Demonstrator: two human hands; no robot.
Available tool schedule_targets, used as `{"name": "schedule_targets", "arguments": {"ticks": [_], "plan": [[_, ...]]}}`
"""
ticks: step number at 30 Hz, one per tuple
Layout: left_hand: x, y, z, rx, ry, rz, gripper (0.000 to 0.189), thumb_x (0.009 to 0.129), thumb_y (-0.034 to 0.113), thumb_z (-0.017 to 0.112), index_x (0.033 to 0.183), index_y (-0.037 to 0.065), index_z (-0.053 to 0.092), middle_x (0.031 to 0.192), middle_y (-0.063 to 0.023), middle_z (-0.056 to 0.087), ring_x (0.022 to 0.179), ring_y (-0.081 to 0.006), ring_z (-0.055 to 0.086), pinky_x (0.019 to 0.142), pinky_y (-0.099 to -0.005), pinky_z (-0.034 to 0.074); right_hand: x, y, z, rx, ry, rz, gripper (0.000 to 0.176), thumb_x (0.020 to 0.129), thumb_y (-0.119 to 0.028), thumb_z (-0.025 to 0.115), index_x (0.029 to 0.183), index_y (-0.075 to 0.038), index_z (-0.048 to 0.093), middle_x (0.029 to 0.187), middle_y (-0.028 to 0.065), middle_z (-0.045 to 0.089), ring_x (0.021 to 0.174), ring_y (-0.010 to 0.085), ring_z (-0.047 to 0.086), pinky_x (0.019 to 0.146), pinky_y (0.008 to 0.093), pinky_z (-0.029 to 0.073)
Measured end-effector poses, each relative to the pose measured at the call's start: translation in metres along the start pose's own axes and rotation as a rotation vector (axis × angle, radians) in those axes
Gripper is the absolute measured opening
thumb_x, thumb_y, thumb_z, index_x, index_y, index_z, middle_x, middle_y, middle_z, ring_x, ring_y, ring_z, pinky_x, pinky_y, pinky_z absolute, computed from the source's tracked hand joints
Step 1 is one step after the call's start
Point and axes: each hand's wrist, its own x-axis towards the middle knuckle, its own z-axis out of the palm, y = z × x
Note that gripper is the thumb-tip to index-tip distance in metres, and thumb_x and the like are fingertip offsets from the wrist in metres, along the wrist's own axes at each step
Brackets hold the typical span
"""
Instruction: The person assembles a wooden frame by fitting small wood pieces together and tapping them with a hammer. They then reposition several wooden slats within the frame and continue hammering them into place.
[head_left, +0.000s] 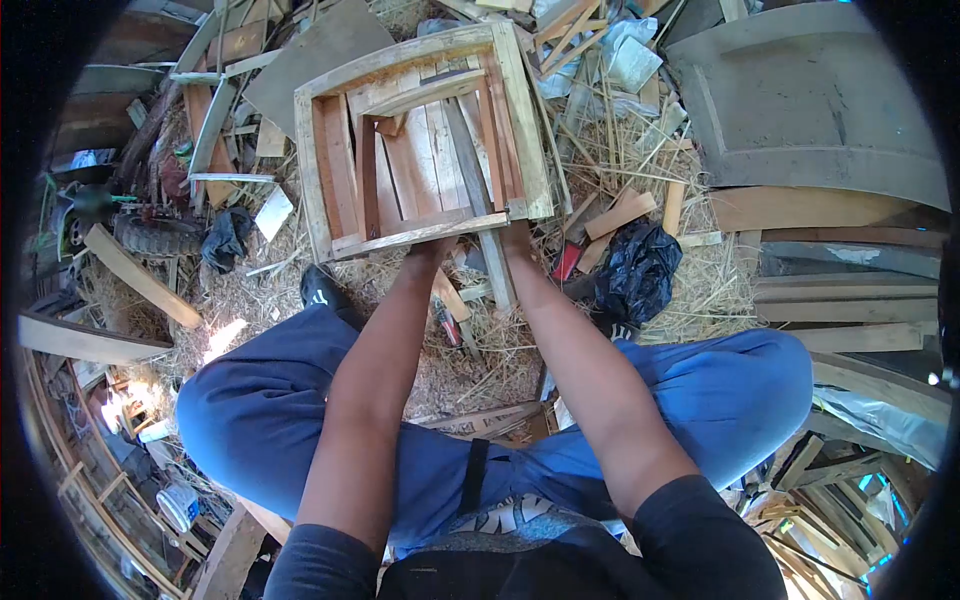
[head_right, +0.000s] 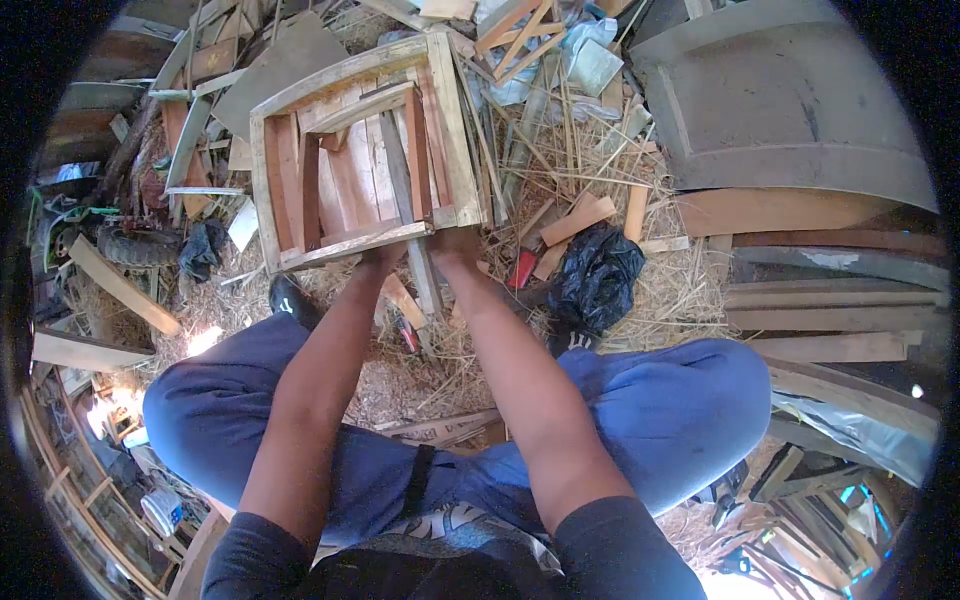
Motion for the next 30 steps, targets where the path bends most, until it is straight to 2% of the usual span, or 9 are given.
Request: {"name": "schedule_targets", "arguments": {"ticks": [3, 6, 8, 11, 14, 15, 25, 28, 30], "plan": [[-0.017, 0.026, -0.039, -0.115, 0.071, 0.055, 0.041, 0.095, 0.042, 0.062, 0.117, 0.008, 0.072, 0.108, -0.0209, 0.073, 0.102, -0.0389, 0.07, 0.091, -0.0497, 0.052, -0.012, -0.001, -0.002, 0.149, 0.048, -0.013, 0.048, 0.087, -0.041, 0.07, 0.119, -0.005, 0.065, 0.116, 0.0219, 0.069, 0.112, 0.0418, 0.064, 0.098, 0.052, 0.049], [-0.045, 0.058, -0.055, -0.439, 0.389, -0.049, 0.033, 0.095, 0.039, 0.065, 0.107, 0.011, 0.076, 0.1, -0.0173, 0.075, 0.097, -0.0374, 0.071, 0.088, -0.0469, 0.054, -0.037, -0.034, -0.024, 0.001, 0.149, -0.034, 0.039, 0.08, -0.013, 0.08, 0.114, 0.0, 0.065, 0.106, 0.0232, 0.069, 0.1, 0.0403, 0.068, 0.089, 0.0477, 0.052], [-0.061, 0.073, -0.073, -0.533, 0.401, -0.094, 0.032, 0.092, 0.035, 0.07, 0.111, 0.01, 0.076, 0.103, -0.0174, 0.075, 0.1, -0.0381, 0.071, 0.09, -0.0453, 0.055, -0.056, -0.067, -0.04, 0.179, 0.145, -0.052, 0.033, 0.083, -0.012, 0.078, 0.11, 0.001, 0.066, 0.103, 0.0242, 0.07, 0.098, 0.0402, 0.069, 0.087, 0.0473, 0.053], [-0.081, 0.075, -0.083, -0.499, 0.376, 0.133, 0.027, 0.091, 0.028, 0.073, 0.11, 0.01, 0.077, 0.106, -0.016, 0.075, 0.101, -0.0378, 0.07, 0.09, -0.0447, 0.054, -0.081, -0.07, -0.054, -0.164, 0.368, -0.35, 0.022, 0.085, -0.008, 0.075, 0.105, 0.0, 0.068, 0.099, 0.0218, 0.072, 0.093, 0.0373, 0.07, 0.084, 0.0453, 0.054], [-0.108, 0.093, -0.11, -0.632, 0.23, 0.167, 0.025, 0.087, 0.019, 0.075, 0.108, 0.007, 0.077, 0.107, -0.0139, 0.075, 0.096, -0.0358, 0.072, 0.087, -0.0421, 0.056, -0.107, -0.084, -0.074, 0.01, 0.243, -0.283, 0.018, 0.087, -0.008, 0.074, 0.104, -0.002, 0.07, 0.102, 0.0209, 0.072, 0.095, 0.0371, 0.07, 0.085, 0.0436, 0.053], [-0.109, 0.09, -0.104, -0.618, 0.349, 0.333, 0.025, 0.088, 0.02, 0.076, 0.107, 0.005, 0.077, 0.105, -0.0167, 0.075, 0.094, -0.0363, 0.072, 0.085, -0.042, 0.056, -0.102, -0.068, -0.078, -0.008, 0.205, -0.266, 0.016, 0.089, -0.01, 0.074, 0.103, -0.003, 0.071, 0.1, 0.0207, 0.07, 0.095, 0.0376, 0.069, 0.084, 0.043, 0.052], [-0.168, 0.068, -0.14, -0.541, 0.132, 0.17, 0.039, 0.099, 0.038, 0.067, 0.114, 0.003, 0.075, 0.103, -0.0218, 0.075, 0.093, -0.0354, 0.073, 0.084, -0.042, 0.056, -0.13, -0.166, -0.218, -0.19, 0.365, -0.417, 0.027, 0.083, -0.029, 0.081, 0.098, -0.006, 0.08, 0.098, 0.0163, 0.075, 0.095, 0.0325, 0.069, 0.086, 0.0402, 0.053], [-0.177, 0.058, -0.167, -0.439, 0.119, 0.17, 0.038, 0.099, 0.037, 0.066, 0.115, 0.004, 0.075, 0.104, -0.0217, 0.075, 0.096, -0.0356, 0.073, 0.085, -0.0426, 0.056, -0.133, -0.222, -0.256, -0.372, 0.45, -0.796, 0.021, 0.086, -0.019, 0.08, 0.1, -0.004, 0.079, 0.097, 0.0154, 0.076, 0.085, 0.029, 0.072, 0.08, 0.0385, 0.056], [-0.185, 0.043, -0.189, -0.274, 0.071, 0.182, 0.034, 0.098, 0.034, 0.066, 0.114, 0.005, 0.075, 0.105, -0.0204, 0.075, 0.099, -0.0359, 0.073, 0.087, -0.0443, 0.056, -0.138, -0.262, -0.265, -0.215, 0.385, -0.742, 0.018, 0.087, -0.014, 0.078, 0.101, -0.002, 0.078, 0.096, 0.0145, 0.076, 0.082, 0.0253, 0.073, 0.076, 0.0368, 0.057]]}}
